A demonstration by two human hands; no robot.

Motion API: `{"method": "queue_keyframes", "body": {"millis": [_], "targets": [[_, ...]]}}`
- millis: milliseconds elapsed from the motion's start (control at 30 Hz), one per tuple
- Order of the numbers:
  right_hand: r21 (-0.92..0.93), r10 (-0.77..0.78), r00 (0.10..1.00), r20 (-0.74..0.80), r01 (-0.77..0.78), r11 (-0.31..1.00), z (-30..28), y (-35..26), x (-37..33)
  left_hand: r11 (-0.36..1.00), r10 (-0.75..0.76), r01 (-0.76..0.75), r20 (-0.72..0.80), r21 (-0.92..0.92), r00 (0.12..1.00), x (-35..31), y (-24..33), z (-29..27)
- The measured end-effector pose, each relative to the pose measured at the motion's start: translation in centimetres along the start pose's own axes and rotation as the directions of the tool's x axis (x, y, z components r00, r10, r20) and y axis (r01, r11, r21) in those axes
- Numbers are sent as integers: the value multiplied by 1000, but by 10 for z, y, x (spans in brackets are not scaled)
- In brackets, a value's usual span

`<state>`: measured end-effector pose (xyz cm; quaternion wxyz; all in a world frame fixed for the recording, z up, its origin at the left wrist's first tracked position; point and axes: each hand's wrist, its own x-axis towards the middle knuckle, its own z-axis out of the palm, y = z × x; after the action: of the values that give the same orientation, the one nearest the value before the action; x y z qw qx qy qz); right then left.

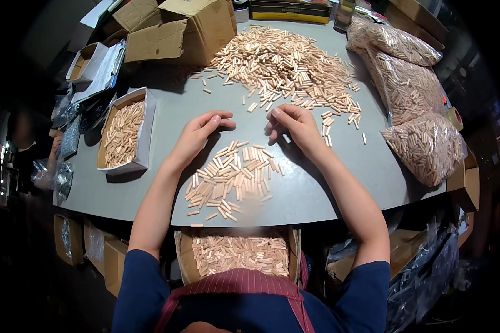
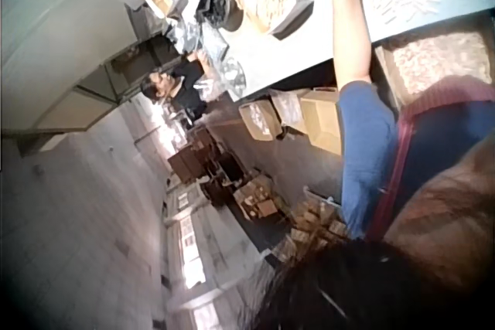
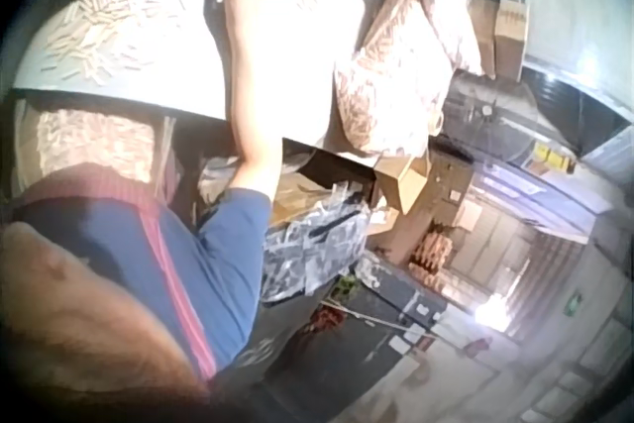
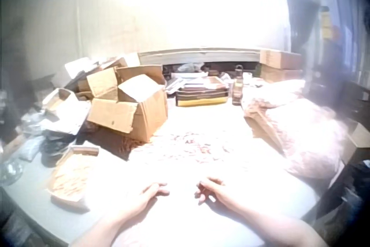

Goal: The person sorts small, light-colored wooden sticks on a table, picking them up and placing them into a cardboard box. Another person is visible in the background handling plastic bags and other items.

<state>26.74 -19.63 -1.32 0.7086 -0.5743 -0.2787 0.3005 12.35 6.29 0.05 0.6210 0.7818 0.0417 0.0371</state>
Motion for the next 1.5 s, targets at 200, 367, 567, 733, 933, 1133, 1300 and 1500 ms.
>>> {"method": "queue_keyframes", "body": {"millis": [200, 367, 567, 733, 933, 1133, 1300, 1500], "targets": [[1, 4, 1000, 31, -4, 1000, -2, 0, 0, 997, 73, -73, 215, -9, 974, -15, 2, -3], [-30, 0, 999, 46, 2, 1000, -1, 1, -1, 978, -18, 83, 319, -193, 947, -55, 2, -12], [-37, -29, 999, 25, 30, 999, -2, 2, -1, 940, -93, 130, 130, -314, 987, -115, 16, -20], [-30, -42, 999, -7, 41, 999, 0, 4, -3, 983, -44, 28, -87, -182, 995, -159, 8, -18], [-47, -36, 999, -14, 35, 998, -1, 4, -4, 969, 94, -47, -186, 241, 978, -204, -2, 1], [-78, -6, 1000, -9, 6, 997, -1, 1, -4, 859, 230, -81, -239, 506, 943, -229, 2, 15], [-94, 3, 1000, -14, -5, 996, 0, 0, -4, 990, 58, -19, -292, 138, 955, -247, -4, 10], [-107, -5, 1000, -10, 4, 994, -3, 3, -3, 977, -119, 27, -438, -210, 891, -233, 6, 15]]}}
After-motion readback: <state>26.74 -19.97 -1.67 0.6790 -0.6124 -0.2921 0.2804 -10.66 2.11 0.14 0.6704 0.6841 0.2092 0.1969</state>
